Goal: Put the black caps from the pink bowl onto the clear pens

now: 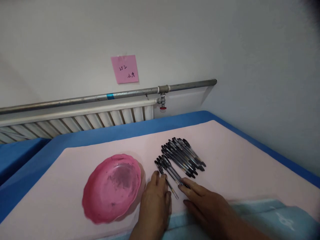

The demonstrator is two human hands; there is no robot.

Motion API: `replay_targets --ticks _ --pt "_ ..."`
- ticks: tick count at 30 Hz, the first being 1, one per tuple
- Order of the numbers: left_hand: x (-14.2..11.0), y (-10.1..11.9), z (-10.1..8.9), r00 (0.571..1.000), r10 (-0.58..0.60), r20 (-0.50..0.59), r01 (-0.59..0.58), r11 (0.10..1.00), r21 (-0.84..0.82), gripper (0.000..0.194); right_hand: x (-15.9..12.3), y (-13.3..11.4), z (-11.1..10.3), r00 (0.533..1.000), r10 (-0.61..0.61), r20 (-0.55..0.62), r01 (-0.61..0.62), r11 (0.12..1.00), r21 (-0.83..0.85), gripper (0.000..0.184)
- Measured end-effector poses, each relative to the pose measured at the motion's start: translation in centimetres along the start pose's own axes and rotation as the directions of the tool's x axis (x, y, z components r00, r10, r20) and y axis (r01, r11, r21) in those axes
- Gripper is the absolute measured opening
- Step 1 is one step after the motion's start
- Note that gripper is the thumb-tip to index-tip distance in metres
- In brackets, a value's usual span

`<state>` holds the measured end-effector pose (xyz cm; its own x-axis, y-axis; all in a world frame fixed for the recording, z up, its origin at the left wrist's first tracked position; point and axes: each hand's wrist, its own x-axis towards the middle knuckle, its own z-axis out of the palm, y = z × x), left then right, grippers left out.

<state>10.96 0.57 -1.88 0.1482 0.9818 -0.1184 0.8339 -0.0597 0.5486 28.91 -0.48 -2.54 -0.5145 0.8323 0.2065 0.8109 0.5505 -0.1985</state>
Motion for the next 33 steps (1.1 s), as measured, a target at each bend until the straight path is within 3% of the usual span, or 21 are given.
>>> replay_targets --ticks 4,12,25,33 --pt "0.2 -0.1 0.1 1.000 0.010 0.006 -0.011 1.000 0.020 0.053 -0.3 0.2 -0.4 0.996 0.082 -0.038 -0.081 0.996 0.032 0.036" --pt "0.4 0.4 -0.2 0.999 0.036 -0.031 -0.035 0.999 0.030 0.047 0.6 -0.3 -0.8 0.980 0.177 0.095 -0.184 0.980 0.069 0.038" --pt "0.8 0.6 0.1 0.998 0.048 -0.047 -0.042 0.991 0.127 0.039 1.1 0.4 0.0 0.987 0.140 0.076 -0.144 0.988 0.059 0.036" --pt "1.6 0.9 -0.5 0.996 0.075 -0.051 -0.062 0.973 0.223 0.041 1.6 0.8 0.4 0.996 0.084 -0.012 -0.084 0.996 0.007 0.031"
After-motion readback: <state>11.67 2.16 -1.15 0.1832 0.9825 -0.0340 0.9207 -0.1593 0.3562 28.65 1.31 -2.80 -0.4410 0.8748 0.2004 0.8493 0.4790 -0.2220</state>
